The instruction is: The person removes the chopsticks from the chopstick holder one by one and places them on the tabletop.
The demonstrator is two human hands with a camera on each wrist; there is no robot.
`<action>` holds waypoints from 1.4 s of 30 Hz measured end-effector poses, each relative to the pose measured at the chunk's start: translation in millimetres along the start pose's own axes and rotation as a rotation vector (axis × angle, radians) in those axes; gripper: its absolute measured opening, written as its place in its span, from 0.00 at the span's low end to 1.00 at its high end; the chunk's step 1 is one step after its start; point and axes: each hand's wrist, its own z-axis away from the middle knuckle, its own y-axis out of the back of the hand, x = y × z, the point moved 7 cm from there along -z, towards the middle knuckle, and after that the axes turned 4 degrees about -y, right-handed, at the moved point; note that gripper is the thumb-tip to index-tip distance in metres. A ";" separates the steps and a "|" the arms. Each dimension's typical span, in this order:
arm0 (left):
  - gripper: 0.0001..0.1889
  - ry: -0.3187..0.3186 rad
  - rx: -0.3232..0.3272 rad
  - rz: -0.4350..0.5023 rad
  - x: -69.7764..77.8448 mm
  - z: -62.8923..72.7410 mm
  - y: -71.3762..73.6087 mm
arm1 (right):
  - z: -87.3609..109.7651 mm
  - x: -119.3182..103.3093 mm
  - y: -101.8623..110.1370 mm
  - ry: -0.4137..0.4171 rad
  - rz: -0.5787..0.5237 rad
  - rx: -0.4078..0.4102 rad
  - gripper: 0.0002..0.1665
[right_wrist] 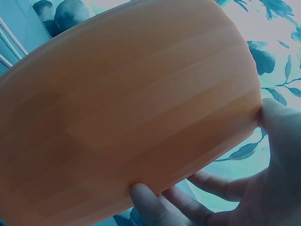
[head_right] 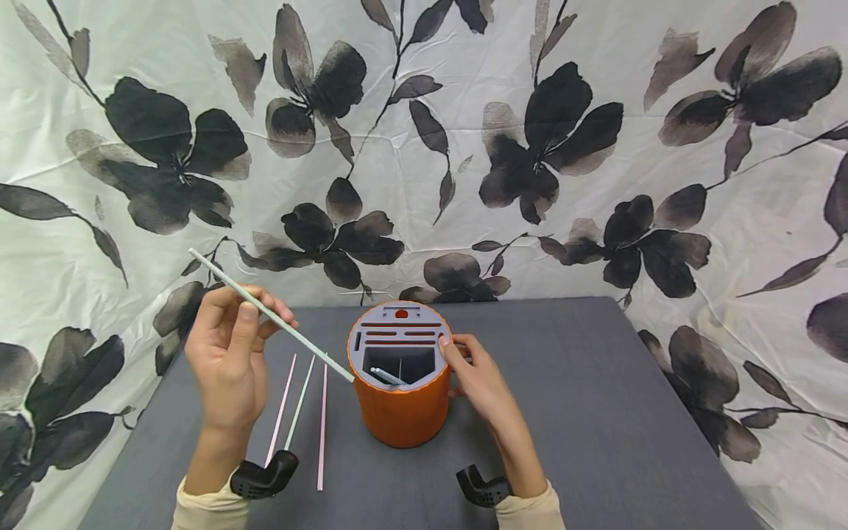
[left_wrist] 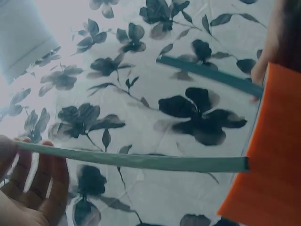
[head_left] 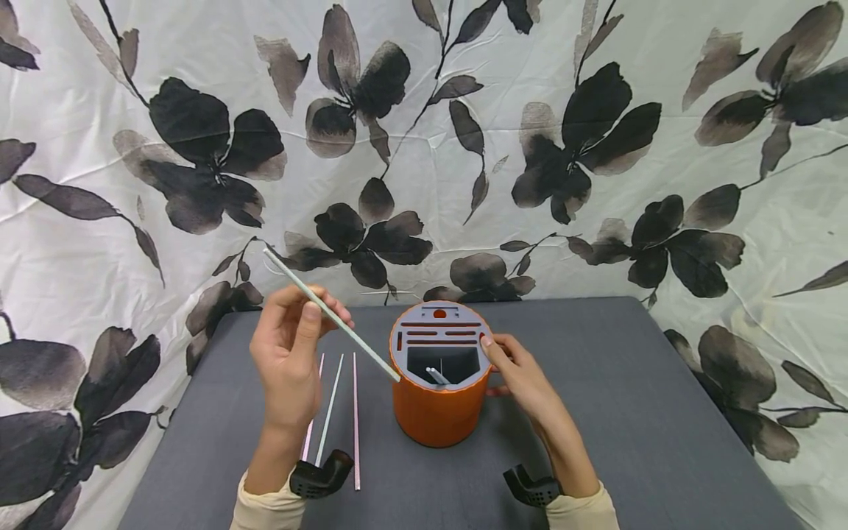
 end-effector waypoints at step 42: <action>0.21 1.059 0.068 -0.715 -97.6 96.6 215.5 | 0.6 -0.9 -0.9 0.008 -0.014 0.008 0.34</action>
